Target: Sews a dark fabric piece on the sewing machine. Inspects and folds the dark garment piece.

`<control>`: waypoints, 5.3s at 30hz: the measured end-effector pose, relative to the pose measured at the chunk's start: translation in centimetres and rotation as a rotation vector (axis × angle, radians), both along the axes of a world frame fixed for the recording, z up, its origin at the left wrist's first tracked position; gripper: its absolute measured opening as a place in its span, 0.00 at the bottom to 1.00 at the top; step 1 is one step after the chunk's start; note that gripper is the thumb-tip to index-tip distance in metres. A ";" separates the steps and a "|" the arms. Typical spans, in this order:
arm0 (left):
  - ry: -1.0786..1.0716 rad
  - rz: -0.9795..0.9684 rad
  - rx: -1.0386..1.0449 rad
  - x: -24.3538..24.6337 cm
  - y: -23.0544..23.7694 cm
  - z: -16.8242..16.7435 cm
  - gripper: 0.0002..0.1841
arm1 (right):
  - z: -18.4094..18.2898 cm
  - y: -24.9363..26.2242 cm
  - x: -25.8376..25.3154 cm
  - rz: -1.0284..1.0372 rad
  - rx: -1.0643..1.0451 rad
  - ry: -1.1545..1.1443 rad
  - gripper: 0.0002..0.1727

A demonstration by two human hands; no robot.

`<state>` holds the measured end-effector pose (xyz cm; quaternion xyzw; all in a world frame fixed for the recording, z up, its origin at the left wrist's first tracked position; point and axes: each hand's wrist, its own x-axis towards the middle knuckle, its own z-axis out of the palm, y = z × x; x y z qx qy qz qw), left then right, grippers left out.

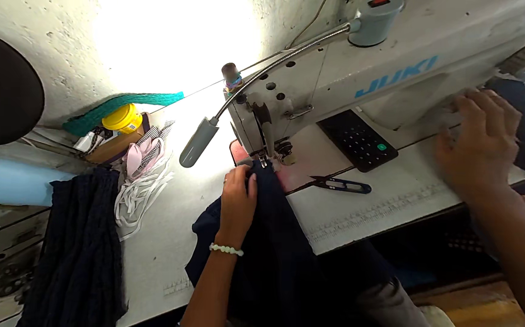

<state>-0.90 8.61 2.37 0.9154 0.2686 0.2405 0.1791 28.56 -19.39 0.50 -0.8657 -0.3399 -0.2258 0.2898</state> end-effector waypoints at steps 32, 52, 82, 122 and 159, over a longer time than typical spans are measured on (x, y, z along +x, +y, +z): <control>0.211 0.214 -0.438 2.4 2.6 2.3 0.09 | 3.1 16.3 -19.0 0.434 -0.155 0.453 0.17; 0.171 0.234 -0.365 2.5 1.5 1.6 0.12 | 1.8 18.9 -19.6 0.375 -0.202 0.276 0.11; -0.163 -0.323 0.160 -14.3 -17.1 -3.7 0.09 | -2.2 0.4 -25.9 0.753 0.130 1.676 0.14; -0.406 -0.165 -0.194 -16.9 -16.1 -2.6 0.04 | -3.8 2.2 -27.3 0.672 -0.005 1.466 0.19; -0.284 0.044 0.065 -17.7 -2.9 12.2 0.13 | -0.1 -1.4 -30.3 0.749 0.071 1.287 0.15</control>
